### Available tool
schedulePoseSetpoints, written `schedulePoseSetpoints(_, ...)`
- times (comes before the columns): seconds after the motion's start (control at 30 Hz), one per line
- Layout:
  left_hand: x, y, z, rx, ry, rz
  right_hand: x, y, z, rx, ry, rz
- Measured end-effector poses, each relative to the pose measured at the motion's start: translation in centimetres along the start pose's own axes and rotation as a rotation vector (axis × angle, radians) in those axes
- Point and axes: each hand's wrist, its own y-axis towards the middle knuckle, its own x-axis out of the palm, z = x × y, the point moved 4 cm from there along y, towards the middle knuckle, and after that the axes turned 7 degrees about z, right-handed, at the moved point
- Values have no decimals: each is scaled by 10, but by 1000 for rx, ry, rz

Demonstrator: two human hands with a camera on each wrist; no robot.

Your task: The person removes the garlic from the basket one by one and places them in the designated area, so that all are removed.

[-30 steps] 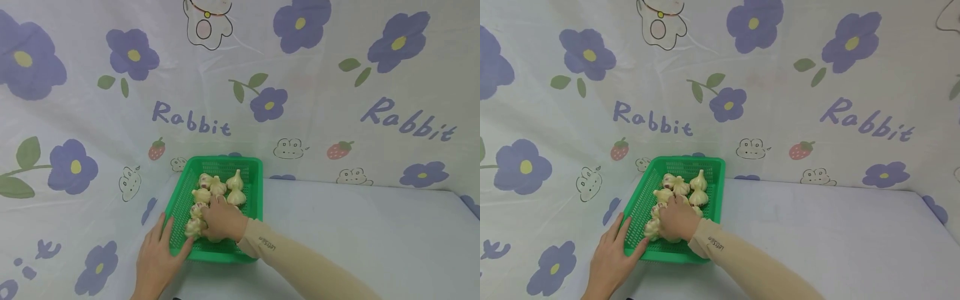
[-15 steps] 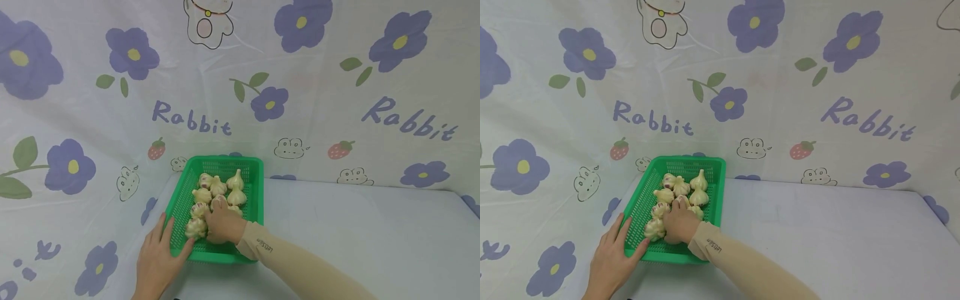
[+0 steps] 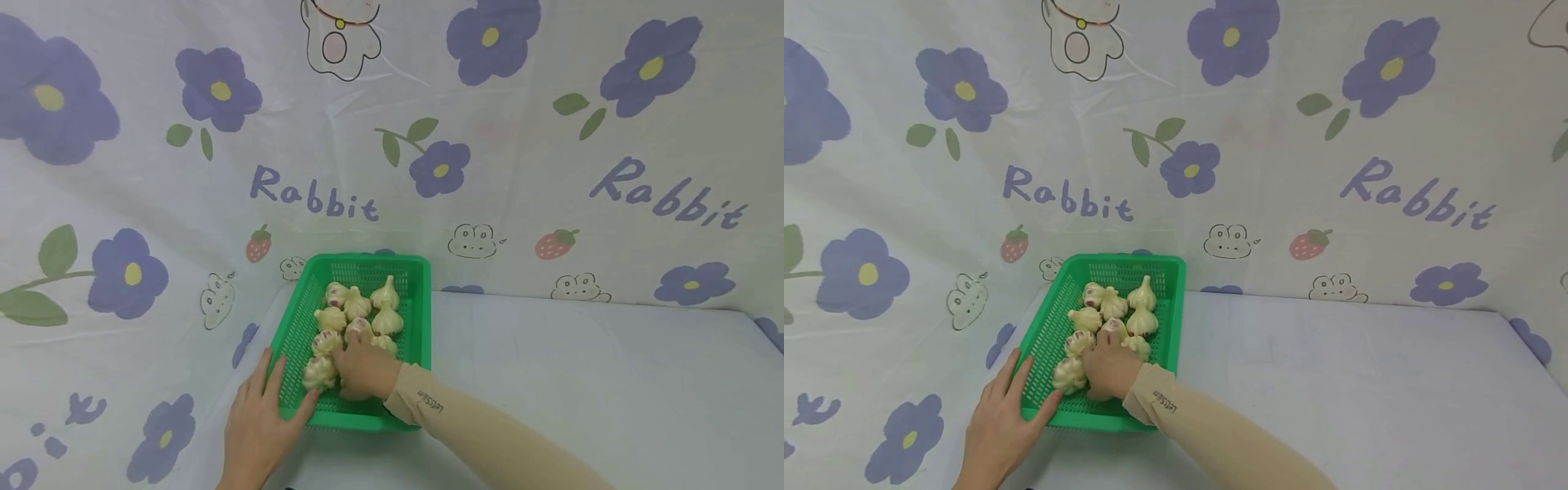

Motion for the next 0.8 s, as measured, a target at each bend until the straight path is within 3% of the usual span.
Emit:
schedulePoseSetpoints(0.33,-2,0,3,2,-7,3,0,-1,2,-9,24,-19)
schedulePoseSetpoints(0.57,-3,-1,4,-5,5,-5,-4,-2,3,-55,31,54)
schedulePoseSetpoints(0.8,-6,-2,6,5,9,17,-12,-5,1,-126,-20,192)
